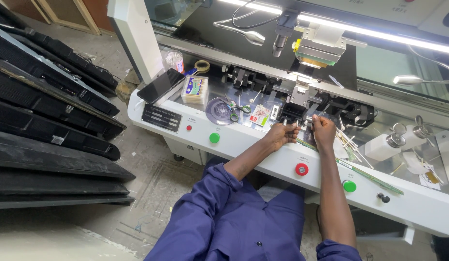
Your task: Aligning and bonding a PCB strip to a panel using a specialized bonding machine.
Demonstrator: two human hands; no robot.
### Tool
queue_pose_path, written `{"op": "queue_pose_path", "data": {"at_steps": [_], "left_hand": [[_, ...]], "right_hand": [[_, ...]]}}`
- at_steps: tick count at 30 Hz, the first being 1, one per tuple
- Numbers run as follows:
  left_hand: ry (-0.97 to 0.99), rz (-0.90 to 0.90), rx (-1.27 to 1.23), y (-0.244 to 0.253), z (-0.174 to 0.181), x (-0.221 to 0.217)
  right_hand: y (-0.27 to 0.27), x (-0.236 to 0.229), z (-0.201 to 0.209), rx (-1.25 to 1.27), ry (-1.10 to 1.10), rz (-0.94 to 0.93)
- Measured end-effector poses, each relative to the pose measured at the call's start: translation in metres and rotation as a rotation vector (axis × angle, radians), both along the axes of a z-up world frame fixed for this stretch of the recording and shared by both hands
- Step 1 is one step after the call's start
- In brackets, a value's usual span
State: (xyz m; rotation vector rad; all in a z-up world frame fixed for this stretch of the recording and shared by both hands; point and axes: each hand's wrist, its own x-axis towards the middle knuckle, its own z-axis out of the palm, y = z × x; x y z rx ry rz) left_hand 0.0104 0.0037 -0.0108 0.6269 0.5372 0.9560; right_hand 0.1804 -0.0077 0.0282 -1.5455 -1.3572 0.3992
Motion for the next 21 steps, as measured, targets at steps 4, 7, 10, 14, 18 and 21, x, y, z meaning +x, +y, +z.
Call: {"op": "queue_pose_path", "data": {"at_steps": [4,7,10,14,18,21], "left_hand": [[0.001,0.004,-0.004,-0.0013,0.0019,-0.0001],[-0.004,0.012,-0.004,-0.0040,0.0042,-0.0014],[0.001,0.010,0.004,-0.0059,0.0038,-0.0018],[-0.002,0.020,0.017,-0.0050,0.0027,-0.0014],[-0.003,0.029,0.025,-0.0078,0.0057,-0.0015],[-0.005,0.033,0.030,-0.0067,0.0046,-0.0003]], "right_hand": [[-0.0044,-0.0019,0.0047,0.004,-0.003,0.009],[-0.0048,-0.0016,0.0049,-0.006,-0.007,0.000],[-0.0057,-0.0025,0.0045,-0.010,-0.006,-0.003],[-0.0042,-0.0034,0.0053,-0.009,0.001,-0.004],[-0.0080,-0.0046,0.0102,-0.012,0.014,0.009],[-0.0013,0.0006,0.0004,-0.007,0.025,0.012]]}}
